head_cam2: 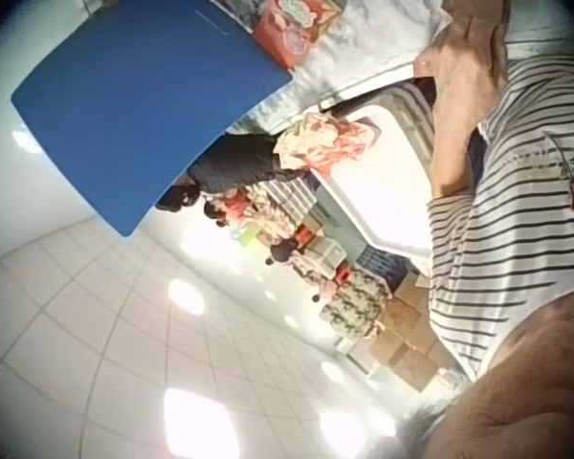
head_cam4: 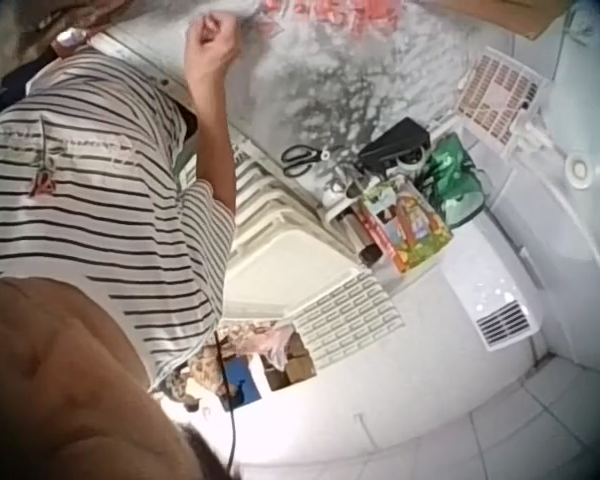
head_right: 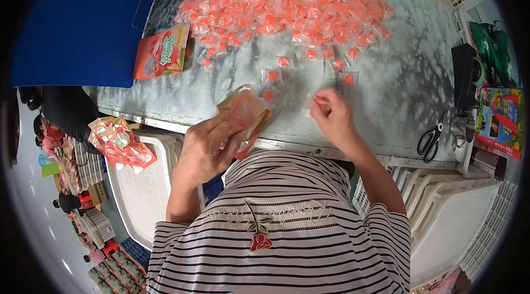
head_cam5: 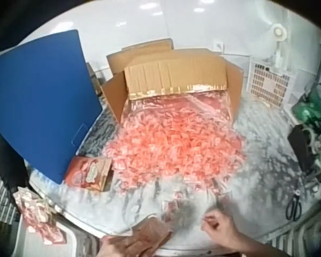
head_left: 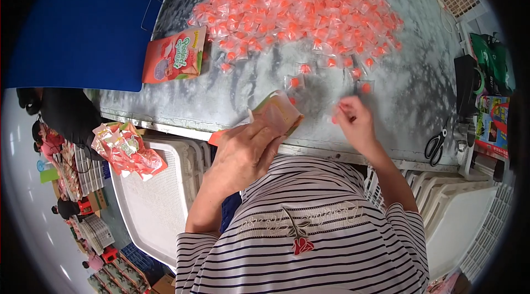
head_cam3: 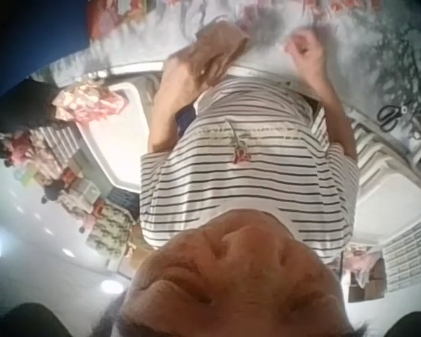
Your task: Manually placing small individually wrapped candies into printed plastic bags in a factory assembly line setting.
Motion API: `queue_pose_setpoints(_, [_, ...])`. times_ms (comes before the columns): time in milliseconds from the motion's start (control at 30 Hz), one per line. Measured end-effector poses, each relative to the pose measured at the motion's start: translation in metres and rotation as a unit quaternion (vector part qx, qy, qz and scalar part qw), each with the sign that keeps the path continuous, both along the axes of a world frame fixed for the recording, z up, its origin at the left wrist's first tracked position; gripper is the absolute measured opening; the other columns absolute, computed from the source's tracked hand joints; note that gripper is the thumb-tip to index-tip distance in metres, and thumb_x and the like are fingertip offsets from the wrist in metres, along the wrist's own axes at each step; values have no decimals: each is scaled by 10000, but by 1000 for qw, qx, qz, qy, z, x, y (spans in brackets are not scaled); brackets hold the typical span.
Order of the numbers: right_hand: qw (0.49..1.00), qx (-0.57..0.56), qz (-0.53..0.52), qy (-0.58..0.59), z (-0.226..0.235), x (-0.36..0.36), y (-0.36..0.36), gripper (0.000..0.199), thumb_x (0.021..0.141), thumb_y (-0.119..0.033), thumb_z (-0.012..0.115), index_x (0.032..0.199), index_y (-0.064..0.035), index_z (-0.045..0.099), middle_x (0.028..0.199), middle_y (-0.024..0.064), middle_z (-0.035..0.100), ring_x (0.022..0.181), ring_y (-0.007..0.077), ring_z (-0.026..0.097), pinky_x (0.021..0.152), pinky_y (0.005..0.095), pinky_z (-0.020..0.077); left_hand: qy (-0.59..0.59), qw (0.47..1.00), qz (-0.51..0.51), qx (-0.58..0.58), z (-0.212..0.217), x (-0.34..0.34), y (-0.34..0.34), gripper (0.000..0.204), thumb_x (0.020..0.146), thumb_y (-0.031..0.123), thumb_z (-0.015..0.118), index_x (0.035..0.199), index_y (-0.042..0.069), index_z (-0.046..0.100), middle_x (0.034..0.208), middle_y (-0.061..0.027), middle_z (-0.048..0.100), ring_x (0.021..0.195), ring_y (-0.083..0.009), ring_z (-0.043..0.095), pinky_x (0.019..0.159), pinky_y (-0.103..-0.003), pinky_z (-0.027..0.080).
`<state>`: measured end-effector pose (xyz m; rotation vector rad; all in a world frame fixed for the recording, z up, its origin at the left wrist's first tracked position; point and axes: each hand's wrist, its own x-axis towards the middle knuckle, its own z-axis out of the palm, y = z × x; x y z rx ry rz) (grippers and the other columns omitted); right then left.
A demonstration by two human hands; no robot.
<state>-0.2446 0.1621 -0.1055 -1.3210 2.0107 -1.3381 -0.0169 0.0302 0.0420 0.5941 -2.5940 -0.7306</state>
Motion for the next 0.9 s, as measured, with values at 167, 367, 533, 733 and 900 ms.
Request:
queue_pose_setpoints(167, [985, -68, 107, -114, 91, 23, -45, 177, 847, -20, 691, 977, 17, 578, 831, 24, 627, 657, 40, 561, 523, 240, 477, -13, 999, -26, -16, 2, -1, 7, 111, 780, 73, 711, 854, 34, 638, 803, -118, 617, 621, -292, 610, 517, -387, 479])
queue_pose_setpoints(367, [981, -59, 183, -23, 116, 33, -69, 122, 911, -112, 638, 947, 4, 621, 798, -17, 610, 616, 25, 488, 524, 203, 404, -15, 999, -44, -18, 0, -2, 10, 111, 777, 84, 706, 842, 40, 629, 820, -116, 611, 644, -299, 616, 576, -393, 502])
queue_pose_setpoints(533, [909, -149, 88, -380, 119, 67, -86, 186, 985, -181, 547, 938, -20, 629, 786, -33, 599, 598, 7, 443, 499, 190, 352, -4, 998, -59, 1, -4, -1, 12, 112, 776, 81, 709, 853, 39, 639, 830, -114, 616, 654, -305, 619, 580, -391, 504])
queue_pose_setpoints(733, [953, -132, 67, -264, 94, 49, -77, 198, 1001, -155, 501, 1009, 8, 613, 898, 43, 634, 827, 93, 587, 749, 237, 474, 1, 999, -36, 0, 3, 13, 5, 120, 773, 59, 707, 877, 30, 656, 828, -122, 636, 660, -304, 629, 586, -391, 510])
queue_pose_setpoints(900, [976, 110, 73, 172, 34, 17, -29, 184, 883, -132, 643, 1020, -18, 596, 907, 123, 563, 721, 250, 623, 652, 346, 497, 21, 994, 94, 55, 2, 30, -5, 109, 793, 2, 713, 896, 23, 685, 744, -91, 635, 556, -183, 600, 500, -306, 464])
